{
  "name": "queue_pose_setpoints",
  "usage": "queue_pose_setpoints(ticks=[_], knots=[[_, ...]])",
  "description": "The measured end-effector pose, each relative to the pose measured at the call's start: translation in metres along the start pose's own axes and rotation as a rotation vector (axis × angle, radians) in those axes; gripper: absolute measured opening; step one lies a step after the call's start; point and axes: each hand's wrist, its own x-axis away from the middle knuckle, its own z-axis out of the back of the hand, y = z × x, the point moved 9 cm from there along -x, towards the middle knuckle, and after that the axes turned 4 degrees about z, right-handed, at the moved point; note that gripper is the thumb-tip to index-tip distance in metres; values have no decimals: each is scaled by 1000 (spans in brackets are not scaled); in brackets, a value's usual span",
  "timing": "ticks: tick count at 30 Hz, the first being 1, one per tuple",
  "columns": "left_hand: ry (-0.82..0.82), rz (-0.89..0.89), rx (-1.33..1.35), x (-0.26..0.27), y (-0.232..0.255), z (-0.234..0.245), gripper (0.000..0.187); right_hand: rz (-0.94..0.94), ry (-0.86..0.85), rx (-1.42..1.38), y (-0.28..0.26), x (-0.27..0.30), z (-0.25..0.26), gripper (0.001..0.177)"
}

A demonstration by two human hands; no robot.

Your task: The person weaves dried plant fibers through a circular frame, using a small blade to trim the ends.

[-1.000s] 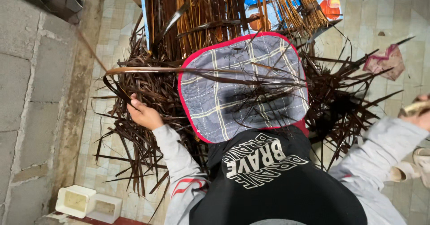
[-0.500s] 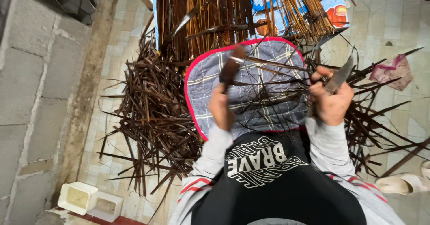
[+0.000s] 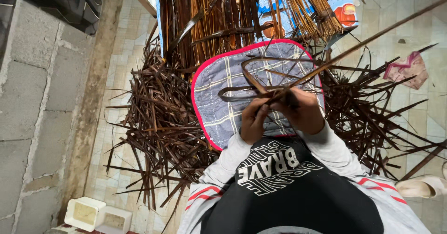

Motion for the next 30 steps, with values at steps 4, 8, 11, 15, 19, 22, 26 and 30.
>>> queue_pose_setpoints(ticks=[4,8,11,15,19,22,26,30], knots=[[69,69,139,4,-20,7,13,0,-16,118,6,5,0,20],[174,114,128,-1,-13,16,21,-66,-27,117,10,13,0,14],[220,72,120,-6,-1,21,22,-63,-30,181,14,18,0,20],[246,34,170,-5,6,21,21,-27,-57,278,33,30,8,43],[255,4,152,-9,12,19,18,-109,-9,186,28,22,21,36],[270,108,167,-11,8,20,26,-108,100,98,42,37,36,19],[309,134,256,-13,-2,28,29,-21,93,58,28,37,51,25],[371,176,335,-11,-16,35,35,26,169,-45,60,69,78,22]])
